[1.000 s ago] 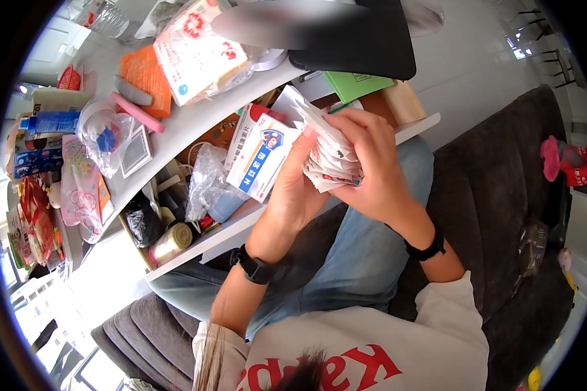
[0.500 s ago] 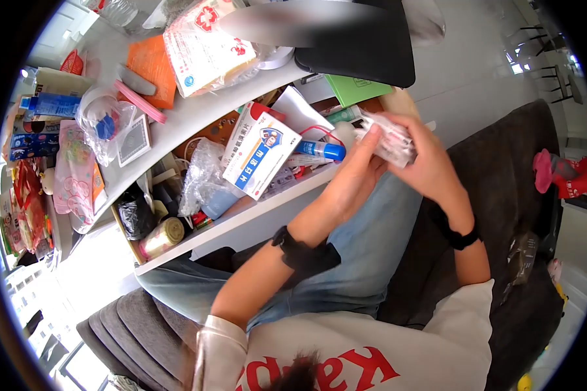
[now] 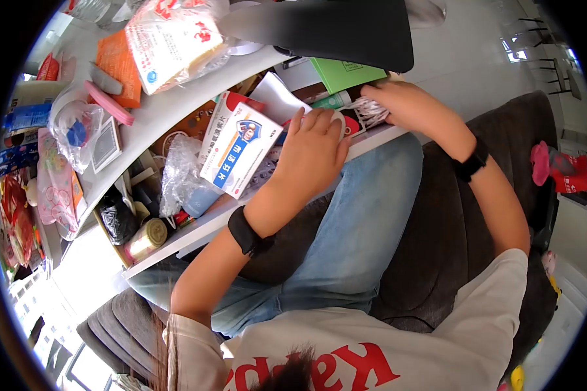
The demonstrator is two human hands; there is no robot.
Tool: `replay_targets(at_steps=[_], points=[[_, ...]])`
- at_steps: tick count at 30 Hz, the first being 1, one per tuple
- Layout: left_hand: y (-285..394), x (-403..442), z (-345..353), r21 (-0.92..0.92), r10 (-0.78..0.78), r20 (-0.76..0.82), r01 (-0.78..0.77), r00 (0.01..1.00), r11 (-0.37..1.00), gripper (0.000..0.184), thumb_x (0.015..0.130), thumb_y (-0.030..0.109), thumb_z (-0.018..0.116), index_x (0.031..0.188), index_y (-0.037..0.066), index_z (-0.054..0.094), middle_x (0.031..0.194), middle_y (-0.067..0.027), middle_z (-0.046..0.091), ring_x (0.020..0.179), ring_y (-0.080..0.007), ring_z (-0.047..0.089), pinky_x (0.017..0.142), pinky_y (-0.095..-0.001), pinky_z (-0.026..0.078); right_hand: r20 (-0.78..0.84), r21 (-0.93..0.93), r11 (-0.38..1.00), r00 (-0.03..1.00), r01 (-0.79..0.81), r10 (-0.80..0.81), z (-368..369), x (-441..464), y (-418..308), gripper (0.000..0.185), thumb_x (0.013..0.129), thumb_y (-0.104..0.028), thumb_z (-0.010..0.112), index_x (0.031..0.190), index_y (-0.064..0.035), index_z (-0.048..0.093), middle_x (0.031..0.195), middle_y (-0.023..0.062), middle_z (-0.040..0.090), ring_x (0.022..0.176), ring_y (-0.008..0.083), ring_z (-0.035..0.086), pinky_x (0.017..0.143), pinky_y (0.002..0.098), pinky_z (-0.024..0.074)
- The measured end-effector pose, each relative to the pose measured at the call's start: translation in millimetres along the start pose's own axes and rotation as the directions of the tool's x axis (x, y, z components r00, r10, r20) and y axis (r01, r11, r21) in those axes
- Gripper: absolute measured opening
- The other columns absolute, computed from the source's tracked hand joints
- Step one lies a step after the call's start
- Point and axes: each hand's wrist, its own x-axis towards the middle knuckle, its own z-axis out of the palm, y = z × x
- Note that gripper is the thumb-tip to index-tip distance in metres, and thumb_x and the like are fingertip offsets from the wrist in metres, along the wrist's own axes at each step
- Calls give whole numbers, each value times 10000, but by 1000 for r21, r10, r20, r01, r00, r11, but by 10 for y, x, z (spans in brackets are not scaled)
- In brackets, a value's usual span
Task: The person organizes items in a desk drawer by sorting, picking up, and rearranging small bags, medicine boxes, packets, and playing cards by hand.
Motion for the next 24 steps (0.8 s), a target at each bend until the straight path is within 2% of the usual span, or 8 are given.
replay_targets(at_steps=[4, 6, 9, 13, 16, 18, 21, 24], points=[[8, -9, -37, 88, -23, 40, 19, 999, 996, 347, 874, 267, 511, 1093, 2, 555, 1152, -171, 537, 1065, -322, 490, 959, -405, 338, -139, -225, 973, 987, 47, -80, -7, 6, -41, 263, 653, 18, 600, 908, -36, 567, 820, 130, 611, 859, 300, 592, 788, 381, 458], [-14, -32, -48, 74, -39, 68, 34, 997, 997, 353, 879, 267, 503, 1107, 3, 549, 1160, -172, 529, 1059, -323, 491, 950, -404, 343, -176, -203, 979, 983, 18, -54, 33, 8, -37, 273, 643, 32, 598, 904, -42, 574, 822, 123, 616, 857, 290, 594, 816, 371, 445], [-43, -65, 57, 110, 1, -67, 7, 998, 994, 343, 860, 299, 511, 1014, 2, 588, 1041, -153, 559, 997, -300, 505, 916, -413, 357, -131, -180, 983, 991, -18, -6, 81, 25, -6, 376, 614, 38, 628, 969, -48, 539, 905, 116, 609, 932, 304, 570, 859, 399, 429], [-96, 11, 106, 62, 113, 1, -113, 994, 992, 371, 901, 275, 454, 1129, -7, 532, 1168, -179, 519, 1086, -336, 473, 955, -412, 349, -98, -178, 984, 995, -9, -8, 126, 49, 1, 433, 608, 32, 650, 1012, -54, 519, 967, 107, 600, 982, 303, 554, 872, 407, 425], [-161, 76, 314, 27, 171, -6, -171, 985, 985, 365, 900, 286, 449, 1070, -17, 557, 1116, -190, 538, 1060, -345, 486, 931, -419, 371, -168, 58, 994, 982, 93, -83, 116, 40, -44, 416, 617, 7, 669, 1001, -61, 523, 975, 98, 595, 974, 295, 556, 850, 402, 434], [-138, 160, 338, 75, 204, -33, -201, 978, 977, 379, 888, 314, 465, 961, -30, 607, 1018, -203, 572, 995, -349, 523, 878, -422, 410, -131, -2, 996, 988, 85, -85, 100, 57, -37, 405, 617, -17, 685, 987, -67, 529, 974, 91, 591, 958, 292, 558, 822, 399, 443], [-35, 251, 264, 23, 111, 37, -112, 993, 993, 411, 890, 329, 442, 965, -32, 623, 1010, -219, 578, 1030, -352, 521, 926, -431, 389, -112, -87, 994, 991, 66, -75, 58, 55, -64, 376, 616, -31, 695, 954, -59, 534, 955, 94, 593, 938, 287, 563, 788, 398, 453], [-117, 398, 362, 151, 129, 168, -155, 977, 976, 409, 901, 340, 399, 1006, 5, 609, 1147, -184, 528, 1089, -343, 479, 925, -452, 385, -133, -174, 985, 990, 13, -37, 129, 74, -79, 347, 607, -36, 696, 917, -48, 541, 901, 106, 604, 897, 297, 576, 765, 399, 459]])
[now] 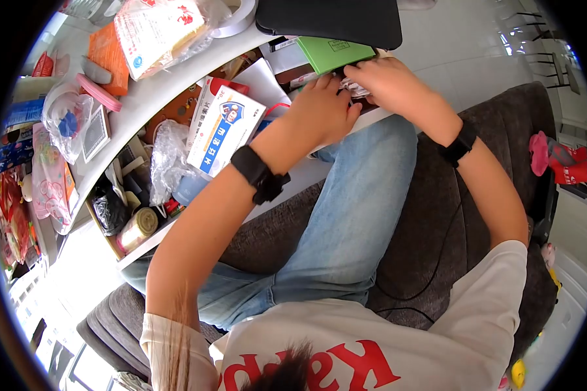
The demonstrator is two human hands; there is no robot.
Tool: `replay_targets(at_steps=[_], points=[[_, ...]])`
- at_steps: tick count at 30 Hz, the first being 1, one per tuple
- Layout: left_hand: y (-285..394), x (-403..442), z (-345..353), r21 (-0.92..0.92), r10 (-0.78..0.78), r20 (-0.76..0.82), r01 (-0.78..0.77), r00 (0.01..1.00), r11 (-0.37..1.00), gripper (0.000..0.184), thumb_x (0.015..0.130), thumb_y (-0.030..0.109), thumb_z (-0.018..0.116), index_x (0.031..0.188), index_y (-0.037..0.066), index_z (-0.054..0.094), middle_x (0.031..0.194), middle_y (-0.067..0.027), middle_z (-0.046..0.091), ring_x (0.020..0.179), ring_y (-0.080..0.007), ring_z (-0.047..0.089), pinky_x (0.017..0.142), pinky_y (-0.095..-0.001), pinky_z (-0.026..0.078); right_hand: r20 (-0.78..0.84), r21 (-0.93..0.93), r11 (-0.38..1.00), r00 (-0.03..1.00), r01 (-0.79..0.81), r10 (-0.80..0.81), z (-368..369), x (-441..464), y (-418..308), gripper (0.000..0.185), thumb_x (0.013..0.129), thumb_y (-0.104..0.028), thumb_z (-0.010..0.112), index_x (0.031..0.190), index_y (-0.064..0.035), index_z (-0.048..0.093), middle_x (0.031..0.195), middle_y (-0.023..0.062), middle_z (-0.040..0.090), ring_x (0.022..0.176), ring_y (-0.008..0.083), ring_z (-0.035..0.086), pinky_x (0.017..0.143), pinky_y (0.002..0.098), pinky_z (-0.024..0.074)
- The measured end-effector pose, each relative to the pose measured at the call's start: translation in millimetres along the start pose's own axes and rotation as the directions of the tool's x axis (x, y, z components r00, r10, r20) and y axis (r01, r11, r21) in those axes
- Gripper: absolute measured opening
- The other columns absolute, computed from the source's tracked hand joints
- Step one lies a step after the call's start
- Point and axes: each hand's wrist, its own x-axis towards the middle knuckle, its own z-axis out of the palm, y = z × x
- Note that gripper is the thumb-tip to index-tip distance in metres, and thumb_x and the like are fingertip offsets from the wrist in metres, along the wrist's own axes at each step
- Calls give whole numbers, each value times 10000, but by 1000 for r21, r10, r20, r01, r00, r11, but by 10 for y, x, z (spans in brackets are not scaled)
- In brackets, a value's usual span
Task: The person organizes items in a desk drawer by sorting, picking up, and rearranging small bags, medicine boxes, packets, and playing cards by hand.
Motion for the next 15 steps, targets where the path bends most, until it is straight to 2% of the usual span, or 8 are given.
replay_targets(at_steps=[4, 7, 13, 15], points=[[-40, 71, -72, 28, -70, 139, 66, 988, 997, 447, 894, 367, 375, 1005, 13, 624, 1182, -176, 509, 1110, -335, 474, 935, -443, 388, -78, -17, 999, 996, -36, 35, 72, 21, -31, 306, 588, -49, 702, 853, -35, 551, 777, 120, 614, 816, 318, 600, 741, 397, 466], [-37, 60, -107, 51, -95, 164, 88, 982, 995, 473, 887, 382, 367, 1020, 8, 623, 1200, -169, 501, 1136, -331, 460, 944, -441, 385, -174, -192, 980, 985, -47, 14, 56, 37, -74, 37, 707, -68, 577, 732, -62, 602, 684, 80, 633, 704, 260, 641, 688, 346, 487], [-10, 73, -203, 43, -136, 244, 129, 960, 991, 496, 877, 399, 374, 1044, 0, 617, 1227, -158, 491, 1162, -337, 440, 963, -451, 365, -119, -114, 981, 983, -156, 142, 162, 98, -95, 95, 676, -65, 601, 763, -44, 633, 721, 103, 653, 724, 254, 656, 695, 366, 505], [-1, 78, -233, 38, -157, 276, 153, 948, 988, 503, 876, 403, 375, 1049, -6, 612, 1260, -160, 474, 1175, -343, 426, 977, -454, 352, -36, -102, 963, 969, -248, 245, 123, 158, -176, 123, 666, -60, 617, 784, -30, 634, 747, 118, 656, 743, 266, 655, 699, 370, 511]])
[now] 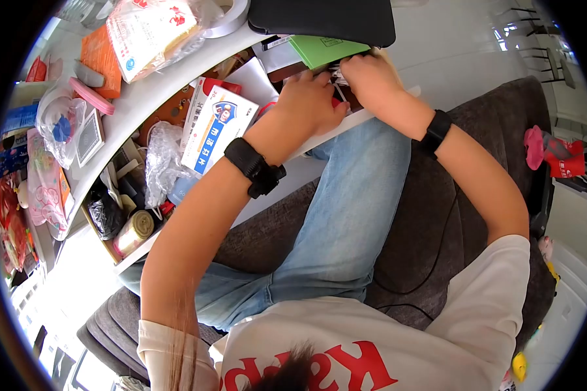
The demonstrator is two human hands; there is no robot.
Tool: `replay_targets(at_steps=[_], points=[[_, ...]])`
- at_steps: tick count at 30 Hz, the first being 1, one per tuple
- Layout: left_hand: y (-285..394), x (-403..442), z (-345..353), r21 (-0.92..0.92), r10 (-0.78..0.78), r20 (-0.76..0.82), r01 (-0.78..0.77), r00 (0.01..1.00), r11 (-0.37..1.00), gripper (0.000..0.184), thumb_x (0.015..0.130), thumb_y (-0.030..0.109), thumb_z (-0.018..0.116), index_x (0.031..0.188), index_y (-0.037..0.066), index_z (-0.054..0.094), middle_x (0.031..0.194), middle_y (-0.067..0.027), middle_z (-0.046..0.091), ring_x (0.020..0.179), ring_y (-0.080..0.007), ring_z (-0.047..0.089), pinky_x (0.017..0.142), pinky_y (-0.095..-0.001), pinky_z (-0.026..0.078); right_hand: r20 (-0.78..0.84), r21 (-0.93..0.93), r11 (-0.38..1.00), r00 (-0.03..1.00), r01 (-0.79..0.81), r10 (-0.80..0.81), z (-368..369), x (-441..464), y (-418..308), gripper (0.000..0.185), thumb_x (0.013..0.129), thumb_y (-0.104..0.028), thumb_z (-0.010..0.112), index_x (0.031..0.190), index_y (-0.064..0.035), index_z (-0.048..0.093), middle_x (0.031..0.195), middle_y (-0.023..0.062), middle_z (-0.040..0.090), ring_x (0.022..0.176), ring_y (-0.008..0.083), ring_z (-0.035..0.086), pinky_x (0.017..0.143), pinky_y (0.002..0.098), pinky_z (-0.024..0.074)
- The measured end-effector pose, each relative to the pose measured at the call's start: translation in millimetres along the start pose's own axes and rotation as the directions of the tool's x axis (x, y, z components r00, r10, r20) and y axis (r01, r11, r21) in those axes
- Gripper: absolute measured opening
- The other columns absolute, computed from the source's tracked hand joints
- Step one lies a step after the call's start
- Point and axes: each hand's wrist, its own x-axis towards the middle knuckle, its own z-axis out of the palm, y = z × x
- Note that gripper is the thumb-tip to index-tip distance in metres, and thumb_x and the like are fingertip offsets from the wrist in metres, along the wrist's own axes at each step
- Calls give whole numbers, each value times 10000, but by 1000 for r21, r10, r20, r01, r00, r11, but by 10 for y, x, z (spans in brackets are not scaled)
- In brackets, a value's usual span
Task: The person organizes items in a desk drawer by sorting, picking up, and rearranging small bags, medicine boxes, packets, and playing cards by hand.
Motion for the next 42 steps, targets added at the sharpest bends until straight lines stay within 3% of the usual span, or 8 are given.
replay_targets(at_steps=[4, 15, 20, 27, 34, 37, 40, 42], points=[[-49, -55, 128, -31, 13, -89, -16, 996, 999, 511, 876, 397, 379, 1099, -15, 583, 1322, -168, 430, 1222, -357, 384, 1005, -454, 329, 117, 258, 961, 984, 101, -135, 109, 20, 245, 262, 639, -11, 614, 897, 21, 580, 873, 174, 612, 890, 324, 586, 787, 394, 473], [-140, 34, 198, -445, 34, -216, -129, 976, 886, 691, 738, 182, 529, 1277, -175, 286, 1253, -333, 415, 1216, -431, 372, 1033, -384, 315, 90, -176, 954, 969, 243, -230, -6, -20, 206, 203, 760, -84, 519, 955, -61, 567, 932, 65, 600, 962, 218, 560, 911, 325, 396], [-102, 122, 131, -607, -18, -11, 8, 1000, 795, 753, 706, 162, 515, 1321, -159, 222, 1299, -326, 370, 1257, -414, 334, 1043, -374, 299, -63, -249, 933, 956, 262, -285, 25, -44, 260, 192, 761, -83, 522, 947, -82, 573, 900, 36, 608, 922, 212, 580, 827, 313, 447], [-20, 120, 127, -495, -39, -40, 14, 998, 869, 765, 701, 142, 505, 1341, -144, 199, 1324, -312, 344, 1291, -387, 297, 1048, -384, 290, -88, -152, 957, 961, 248, -263, 26, -30, 324, 206, 761, -77, 533, 963, -64, 570, 934, 46, 611, 898, 248, 599, 723, 326, 498], [-73, 246, 117, -399, -29, -115, -19, 993, 917, 523, 724, 113, 505, 1169, -138, 393, 989, -292, 580, 968, -414, 559, 850, -438, 446, -326, 132, 980, 940, 150, -100, -227, -339, 327, 274, 744, -30, 536, 1013, -41, 582, 946, 117, 615, 814, 312, 598, 720, 382, 497], [-95, 259, 112, -444, -14, -143, -52, 990, 895, 456, 732, 106, 510, 1110, -131, 415, 906, -289, 596, 870, -417, 590, 770, -441, 480, 125, 333, 943, 990, 22, -67, -330, -305, 389, 280, 751, -1, 500, 1002, -55, 612, 881, 150, 624, 802, 318, 601, 705, 389, 488], [-106, 287, 137, -442, -28, -127, -31, 991, 897, 449, 737, 101, 515, 1111, -125, 413, 931, -294, 588, 877, -410, 589, 764, -432, 487, 608, 281, 946, 793, -159, -47, -548, -205, 213, 261, 765, 9, 453, 949, -49, 628, 829, 165, 628, 812, 306, 604, 688, 386, 474], [-102, 298, 137, -435, -41, -97, -5, 994, 900, 447, 737, 98, 518, 1118, -115, 419, 971, -288, 585, 903, -408, 584, 776, -434, 488, 598, 336, 930, 797, -147, -90, -248, -98, 275, 265, 771, 9, 427, 936, -41, 628, 843, 168, 629, 797, 296, 605, 670, 388, 468]])
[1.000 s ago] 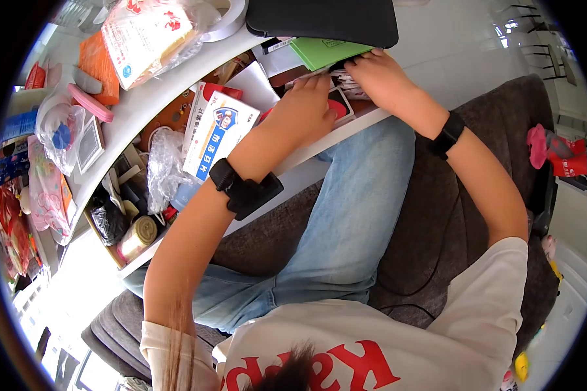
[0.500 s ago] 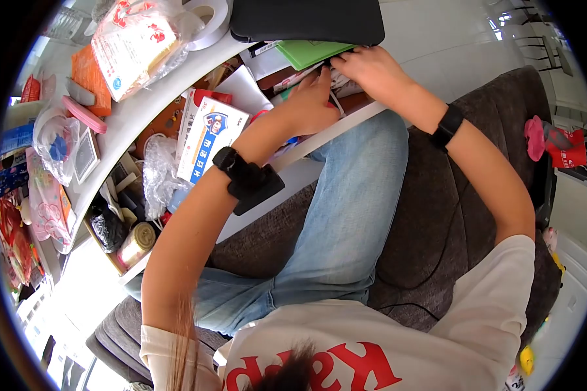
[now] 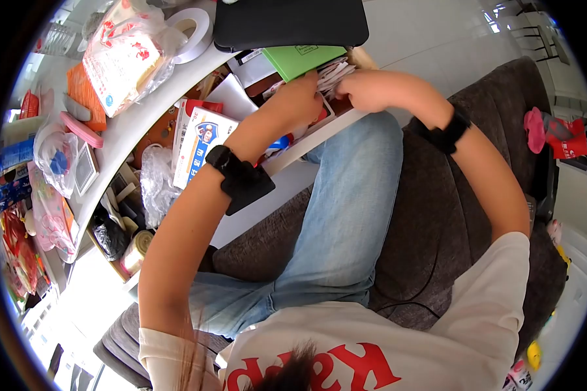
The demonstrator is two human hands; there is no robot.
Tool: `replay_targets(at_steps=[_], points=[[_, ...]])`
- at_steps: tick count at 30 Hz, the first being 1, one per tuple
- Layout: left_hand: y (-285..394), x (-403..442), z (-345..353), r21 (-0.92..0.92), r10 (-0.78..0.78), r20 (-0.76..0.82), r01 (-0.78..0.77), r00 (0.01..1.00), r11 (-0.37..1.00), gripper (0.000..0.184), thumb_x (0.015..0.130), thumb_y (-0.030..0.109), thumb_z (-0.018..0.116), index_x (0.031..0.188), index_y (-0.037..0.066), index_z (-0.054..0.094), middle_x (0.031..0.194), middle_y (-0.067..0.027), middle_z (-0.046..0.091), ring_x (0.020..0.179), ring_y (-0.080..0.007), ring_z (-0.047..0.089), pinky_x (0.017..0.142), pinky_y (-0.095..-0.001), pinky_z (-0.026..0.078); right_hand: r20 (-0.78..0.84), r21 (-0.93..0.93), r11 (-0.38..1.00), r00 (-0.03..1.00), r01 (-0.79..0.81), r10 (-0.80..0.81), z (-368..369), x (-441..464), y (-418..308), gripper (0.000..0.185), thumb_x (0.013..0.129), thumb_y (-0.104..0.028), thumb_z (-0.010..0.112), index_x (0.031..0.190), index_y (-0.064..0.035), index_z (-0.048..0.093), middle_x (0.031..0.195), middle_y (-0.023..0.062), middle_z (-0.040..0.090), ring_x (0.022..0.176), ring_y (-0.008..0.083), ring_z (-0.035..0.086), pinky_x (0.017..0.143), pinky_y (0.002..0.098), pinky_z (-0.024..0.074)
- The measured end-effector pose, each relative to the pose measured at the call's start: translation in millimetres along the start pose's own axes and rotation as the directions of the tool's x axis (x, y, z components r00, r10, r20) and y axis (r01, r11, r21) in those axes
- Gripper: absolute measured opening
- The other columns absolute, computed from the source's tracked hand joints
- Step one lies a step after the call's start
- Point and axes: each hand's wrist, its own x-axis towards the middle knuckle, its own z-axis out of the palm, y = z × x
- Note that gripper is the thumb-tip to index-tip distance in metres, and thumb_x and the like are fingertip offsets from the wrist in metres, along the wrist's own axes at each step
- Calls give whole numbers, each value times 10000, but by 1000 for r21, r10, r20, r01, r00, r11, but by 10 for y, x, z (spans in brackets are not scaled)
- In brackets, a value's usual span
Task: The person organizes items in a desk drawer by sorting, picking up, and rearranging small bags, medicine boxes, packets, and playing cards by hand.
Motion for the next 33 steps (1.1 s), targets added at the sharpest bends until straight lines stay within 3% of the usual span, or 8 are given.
replay_targets(at_steps=[6, 7, 10, 13, 16, 21, 27, 33], points=[[209, -258, 2, 320, 298, -242, -214, 923, 923, 442, 699, 53, 568, 1115, -54, 466, 1127, -236, 533, 966, -368, 576, 777, -414, 508, 13, -26, 999, 999, -43, 43, -16, -32, -37, 232, 797, -33, 432, 932, -33, 621, 854, 171, 630, 781, 304, 600, 664, 381, 469], [209, -240, -44, 324, 286, -173, -219, 943, 920, 467, 719, 49, 555, 1160, -54, 442, 1145, -234, 522, 964, -374, 570, 788, -412, 498, 0, -32, 999, 999, -44, 44, -30, -98, -26, 223, 799, -41, 442, 933, -34, 620, 852, 169, 632, 784, 309, 599, 666, 376, 470], [221, -169, -140, 341, 218, 9, -208, 976, 917, 532, 742, 37, 540, 1247, -57, 401, 1190, -219, 495, 971, -378, 557, 815, -403, 480, -227, 72, 997, 972, -41, 57, -95, -311, 21, 233, 802, -35, 462, 986, -22, 605, 923, 174, 619, 850, 315, 588, 722, 379, 472], [248, -117, -106, 424, 232, 29, -222, 972, 878, 559, 706, 29, 567, 1237, -59, 421, 1217, -186, 479, 1007, -348, 548, 832, -385, 480, -659, -69, 959, 709, 277, -252, 93, -252, 177, 283, 797, 17, 444, 1046, 6, 578, 1005, 177, 590, 924, 314, 570, 789, 388, 469], [151, -134, 15, 543, 384, -89, -278, 919, 792, 559, 695, 22, 573, 1231, -53, 434, 1239, -158, 457, 1045, -313, 532, 853, -375, 474, -527, -45, 972, 821, 232, -220, 179, -286, 121, 328, 794, 58, 417, 1093, 31, 550, 1072, 169, 556, 983, 314, 550, 843, 388, 462], [241, -155, -15, 582, 357, -206, -180, 911, 793, 486, 707, 19, 562, 1180, -56, 479, 1197, -159, 470, 1030, -315, 530, 852, -373, 474, -626, -72, 978, 755, 194, -196, 289, -186, 133, 275, 812, 38, 427, 1051, 33, 563, 1080, 149, 556, 978, 313, 552, 831, 381, 475], [186, -293, -68, 402, 196, -74, -150, 978, 903, 274, 740, 19, 536, 1000, -63, 566, 1046, -212, 539, 972, -347, 548, 820, -393, 473, -731, -279, 940, 591, 198, -342, 232, -14, 125, 168, 778, -25, 498, 913, -13, 599, 979, 108, 587, 872, 280, 600, 745, 366, 507], [111, -236, -25, 255, 136, -10, -129, 991, 958, 381, 766, 27, 496, 1136, -67, 492, 1104, -239, 530, 1028, -381, 521, 882, -410, 434, -666, -458, 881, 611, 116, -427, 92, 99, 144, 134, 747, -87, 543, 850, -70, 626, 836, 81, 617, 792, 251, 628, 676, 339, 516]])
